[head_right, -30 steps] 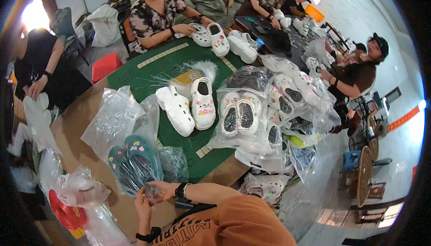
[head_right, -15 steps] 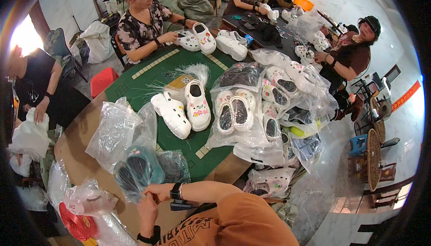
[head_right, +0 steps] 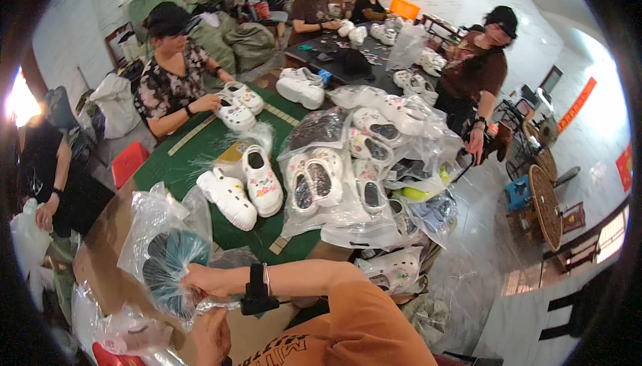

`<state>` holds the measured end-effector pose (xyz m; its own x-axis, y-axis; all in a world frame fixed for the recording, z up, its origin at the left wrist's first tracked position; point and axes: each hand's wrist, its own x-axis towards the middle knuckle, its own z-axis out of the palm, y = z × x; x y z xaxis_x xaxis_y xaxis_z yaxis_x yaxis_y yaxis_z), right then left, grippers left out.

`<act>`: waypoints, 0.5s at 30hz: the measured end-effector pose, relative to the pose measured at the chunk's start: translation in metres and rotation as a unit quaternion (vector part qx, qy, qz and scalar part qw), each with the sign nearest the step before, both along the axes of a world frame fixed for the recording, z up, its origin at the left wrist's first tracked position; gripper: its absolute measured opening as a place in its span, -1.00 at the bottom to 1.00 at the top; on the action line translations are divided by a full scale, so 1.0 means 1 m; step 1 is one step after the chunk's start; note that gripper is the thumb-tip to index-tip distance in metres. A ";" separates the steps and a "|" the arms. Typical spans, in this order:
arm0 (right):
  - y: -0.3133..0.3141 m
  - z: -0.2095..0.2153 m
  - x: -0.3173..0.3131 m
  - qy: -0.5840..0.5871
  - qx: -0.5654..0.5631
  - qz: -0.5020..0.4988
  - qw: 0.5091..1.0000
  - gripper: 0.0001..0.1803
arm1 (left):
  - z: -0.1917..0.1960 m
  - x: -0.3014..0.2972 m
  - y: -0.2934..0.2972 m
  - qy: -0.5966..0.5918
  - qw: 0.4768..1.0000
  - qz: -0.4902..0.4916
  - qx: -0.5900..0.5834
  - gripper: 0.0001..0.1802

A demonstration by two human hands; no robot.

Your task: Packing decorated clogs into individual plastic bags and placing the packed units into a large sack.

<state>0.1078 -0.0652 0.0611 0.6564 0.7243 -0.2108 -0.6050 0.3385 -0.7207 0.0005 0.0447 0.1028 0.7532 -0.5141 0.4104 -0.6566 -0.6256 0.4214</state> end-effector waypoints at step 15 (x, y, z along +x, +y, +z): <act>-0.088 0.030 -0.073 -0.033 -0.049 -0.340 0.938 -0.85 | -0.039 0.021 0.001 0.099 0.956 -0.245 0.127 -0.68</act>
<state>0.0348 -0.1530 0.0908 0.9738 0.1115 -0.1982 -0.2263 0.5603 -0.7968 0.0215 0.0454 0.0637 0.4469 -0.8891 0.0991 -0.8198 -0.3628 0.4430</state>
